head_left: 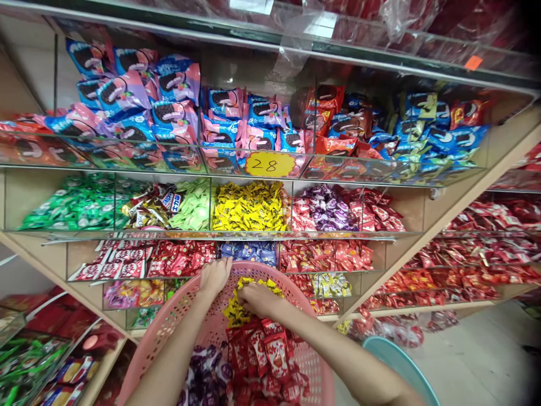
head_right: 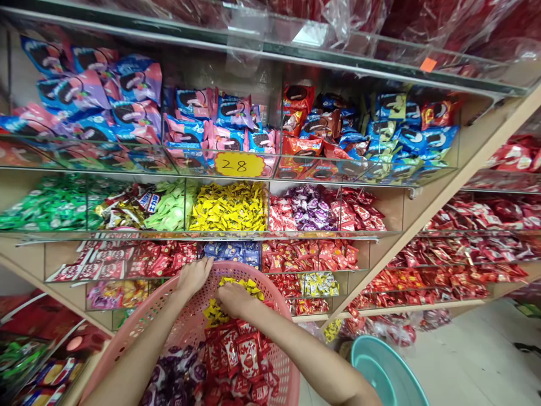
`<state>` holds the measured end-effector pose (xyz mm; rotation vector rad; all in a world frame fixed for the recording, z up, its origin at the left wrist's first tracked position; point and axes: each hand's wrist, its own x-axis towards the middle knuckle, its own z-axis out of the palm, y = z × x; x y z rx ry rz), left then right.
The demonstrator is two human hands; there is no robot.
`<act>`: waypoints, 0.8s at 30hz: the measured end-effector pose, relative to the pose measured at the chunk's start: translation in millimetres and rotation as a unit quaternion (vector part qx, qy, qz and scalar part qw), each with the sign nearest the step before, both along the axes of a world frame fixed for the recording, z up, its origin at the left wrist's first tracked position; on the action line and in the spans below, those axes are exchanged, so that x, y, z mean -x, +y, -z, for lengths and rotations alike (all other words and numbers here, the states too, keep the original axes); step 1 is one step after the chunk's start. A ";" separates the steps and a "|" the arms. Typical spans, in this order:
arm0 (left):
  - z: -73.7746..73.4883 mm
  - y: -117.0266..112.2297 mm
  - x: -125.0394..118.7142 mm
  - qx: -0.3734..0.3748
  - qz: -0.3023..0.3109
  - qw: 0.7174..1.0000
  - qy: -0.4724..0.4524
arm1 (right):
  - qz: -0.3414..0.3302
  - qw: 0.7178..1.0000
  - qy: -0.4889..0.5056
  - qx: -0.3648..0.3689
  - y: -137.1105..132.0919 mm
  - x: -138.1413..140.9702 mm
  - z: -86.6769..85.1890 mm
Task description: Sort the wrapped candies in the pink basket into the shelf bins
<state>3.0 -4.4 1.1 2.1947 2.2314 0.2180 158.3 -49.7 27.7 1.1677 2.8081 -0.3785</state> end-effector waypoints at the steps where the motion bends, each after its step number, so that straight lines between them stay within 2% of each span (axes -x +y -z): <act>1: 0.0 0.0 0.0 -0.002 0.001 1.000 0.002 | 0.000 1.000 -0.013 -0.001 0.1 1.7 -0.6; 4: 0.5 0.0 0.1 0.000 -0.002 1.000 0.002 | 0.001 0.999 -0.046 0.012 3.8 7.0 -7.8; 6: 1.0 0.0 0.2 0.004 -0.003 1.000 0.000 | 0.006 0.999 -0.045 0.021 9.9 8.7 -21.9; 8: 1.5 -0.2 0.3 0.007 -0.002 1.000 -0.003 | 0.023 1.000 -0.013 0.012 18.6 6.9 -45.7; 11: 1.4 -0.6 0.3 0.009 -0.006 1.000 -0.008 | 0.080 0.991 0.096 -0.038 33.9 -4.6 -92.1; 13: 1.0 -0.7 0.5 0.008 -0.004 1.000 -0.012 | 0.139 0.968 0.189 -0.086 43.3 -18.0 -120.3; 15: 0.7 -0.7 0.9 0.009 -0.005 1.000 -0.015 | 0.204 0.932 0.269 -0.136 50.9 -33.5 -138.8; 17: 0.9 -0.3 1.6 0.007 -0.005 1.000 -0.014 | 0.264 0.894 0.316 -0.179 56.0 -47.9 -145.5; 19: 1.6 0.2 2.3 0.002 -0.001 1.000 -0.011 | 0.315 0.867 0.324 -0.207 58.1 -58.0 -142.9; 21: 2.0 0.6 2.5 -0.003 0.003 1.000 -0.006 | 0.357 0.855 0.306 -0.219 57.4 -62.4 -136.0; 24: 0.5 0.3 1.7 0.001 -0.004 1.000 0.001 | 0.387 0.860 0.256 -0.211 53.2 -60.4 -126.7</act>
